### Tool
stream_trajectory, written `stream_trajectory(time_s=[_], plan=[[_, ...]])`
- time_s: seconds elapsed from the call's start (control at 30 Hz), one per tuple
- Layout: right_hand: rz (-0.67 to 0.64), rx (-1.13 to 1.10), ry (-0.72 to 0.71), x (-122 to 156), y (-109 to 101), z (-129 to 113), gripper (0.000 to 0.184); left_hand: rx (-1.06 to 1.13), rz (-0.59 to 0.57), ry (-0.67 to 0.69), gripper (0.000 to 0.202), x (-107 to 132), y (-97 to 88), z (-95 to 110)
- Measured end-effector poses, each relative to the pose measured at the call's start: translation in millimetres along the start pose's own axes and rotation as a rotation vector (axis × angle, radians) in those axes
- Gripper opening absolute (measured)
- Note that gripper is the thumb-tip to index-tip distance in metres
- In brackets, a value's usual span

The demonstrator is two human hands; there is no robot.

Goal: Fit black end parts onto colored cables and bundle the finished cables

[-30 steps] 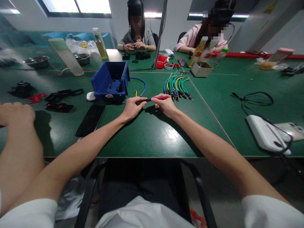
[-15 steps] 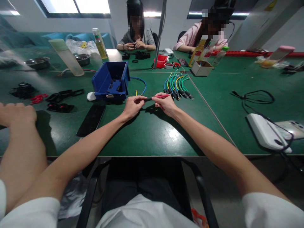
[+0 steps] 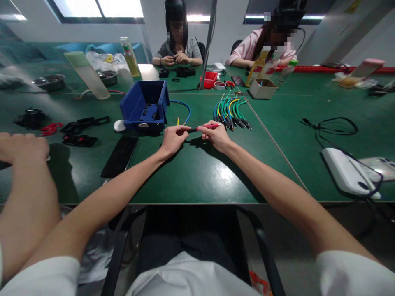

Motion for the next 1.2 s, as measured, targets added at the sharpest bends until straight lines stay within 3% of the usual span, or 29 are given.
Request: stream_trajectory(time_s=[0.53,0.97,1.2], plan=[[-0.044,0.03,-0.055,2.4,-1.5,1.8,0.046,0.01,-0.045,0.042,0.026,2.1,-1.1,2.1],[-0.054,0.073,-0.092,8.3,1.2,0.5,0.046,0.048,-0.158,0.101,0.029,-1.7,-0.6,-1.5],[-0.079,0.151,-0.093,1.7,-2.6,-1.5,0.045,0.124,-0.227,0.052,0.03,-0.1,2.7,-4.7]])
Point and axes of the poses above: each hand's wrist, its own x-axis away from the middle knuckle, its own y-axis out of the palm, z = x × y, the point moved 2 cm from there along -x, towards the middle knuckle, and after that the axes turned 7 degrees about x, right-handed, at the moved point
